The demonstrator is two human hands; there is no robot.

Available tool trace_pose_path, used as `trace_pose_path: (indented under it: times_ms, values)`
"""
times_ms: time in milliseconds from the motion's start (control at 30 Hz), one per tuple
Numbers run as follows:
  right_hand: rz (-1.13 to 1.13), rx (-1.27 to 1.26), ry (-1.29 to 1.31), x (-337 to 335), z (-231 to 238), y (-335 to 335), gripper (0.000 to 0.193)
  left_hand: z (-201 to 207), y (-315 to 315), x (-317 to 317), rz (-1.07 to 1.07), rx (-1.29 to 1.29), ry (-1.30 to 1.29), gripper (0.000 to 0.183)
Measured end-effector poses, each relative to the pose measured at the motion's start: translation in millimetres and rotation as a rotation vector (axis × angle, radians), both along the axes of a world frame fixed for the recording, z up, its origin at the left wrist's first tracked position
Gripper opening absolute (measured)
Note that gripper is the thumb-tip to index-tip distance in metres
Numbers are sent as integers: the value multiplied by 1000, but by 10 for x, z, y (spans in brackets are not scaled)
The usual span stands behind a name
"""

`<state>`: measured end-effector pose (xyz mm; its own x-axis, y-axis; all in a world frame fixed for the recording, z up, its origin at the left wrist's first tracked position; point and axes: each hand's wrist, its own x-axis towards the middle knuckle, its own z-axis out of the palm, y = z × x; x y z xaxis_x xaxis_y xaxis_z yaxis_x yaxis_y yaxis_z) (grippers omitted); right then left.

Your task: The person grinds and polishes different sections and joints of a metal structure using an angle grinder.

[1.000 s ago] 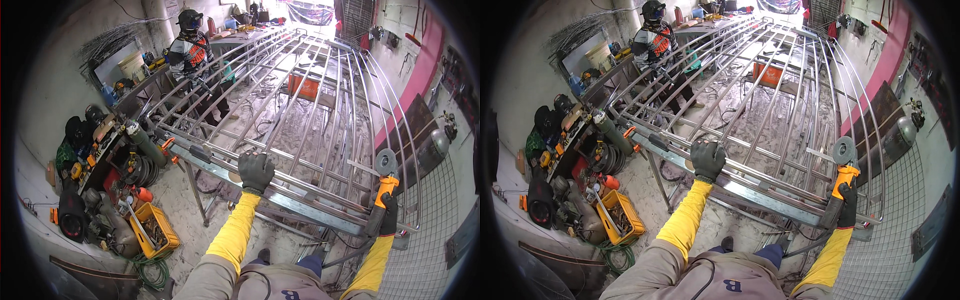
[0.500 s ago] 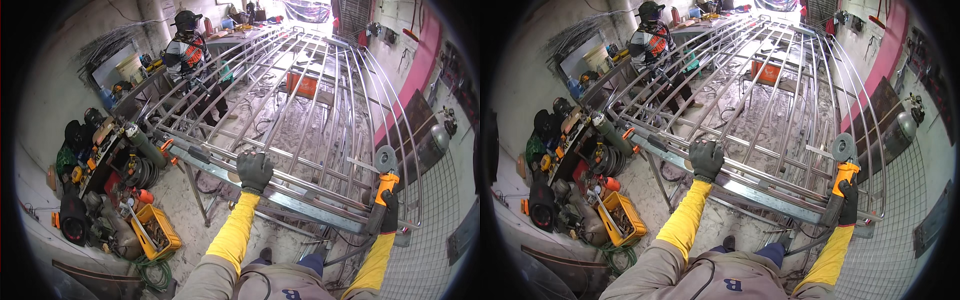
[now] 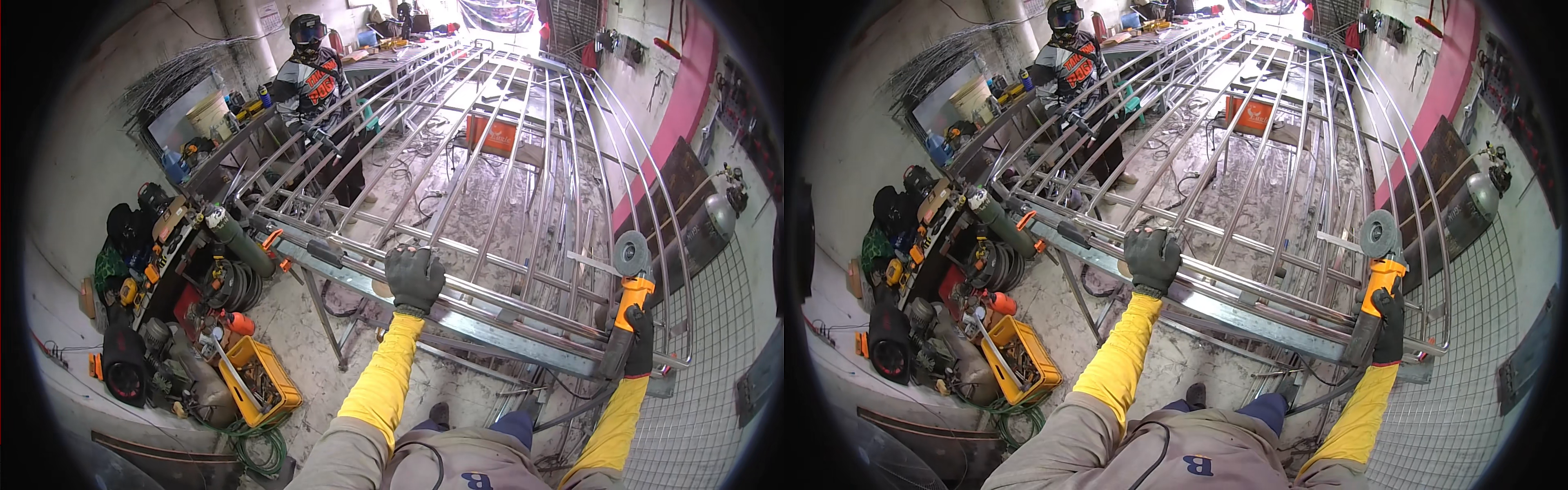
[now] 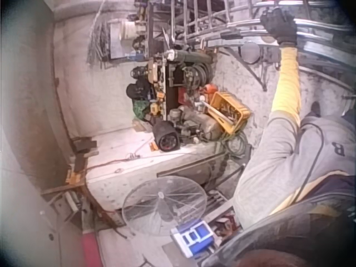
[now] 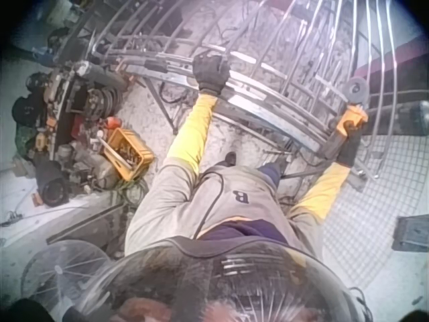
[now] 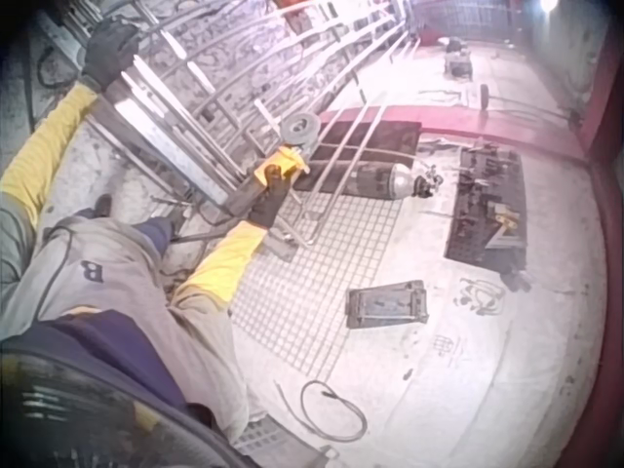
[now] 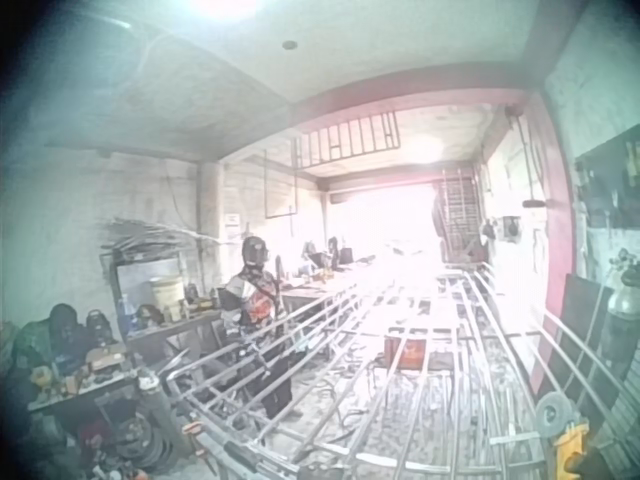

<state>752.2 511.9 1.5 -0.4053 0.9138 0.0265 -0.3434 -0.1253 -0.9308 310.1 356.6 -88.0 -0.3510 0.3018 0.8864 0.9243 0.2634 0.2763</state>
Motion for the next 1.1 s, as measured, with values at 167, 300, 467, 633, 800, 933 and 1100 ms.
trace_pose_path:
  times_ms: [167, 300, 467, 633, 800, 933, 1100]
  values:
    - [1, 6, 0, 30, -43, 52, 47, -34, 21, -41, -1, -14, -4, 21]
    - [10, 26, -21, 29, -47, 67, 46, -15, 33, -47, -2, -3, -5, 22]
    - [-57, 27, -42, 29, -28, 6, 44, -10, -19, -10, -3, -34, -17, 21]
    - [-8, 34, -39, 172, -140, 100, 41, -28, -25, 16, -51, -53, -23, 25]
    - [-33, 51, -71, 105, -62, 81, 42, -15, -54, -25, -15, -90, -23, 22]
    - [-33, 57, -49, 166, -172, 156, 47, 38, -3, -4, -30, -82, -20, 22]
    - [-83, 76, -61, 81, -107, 99, 47, 9, -13, -36, -35, -99, -31, 26]
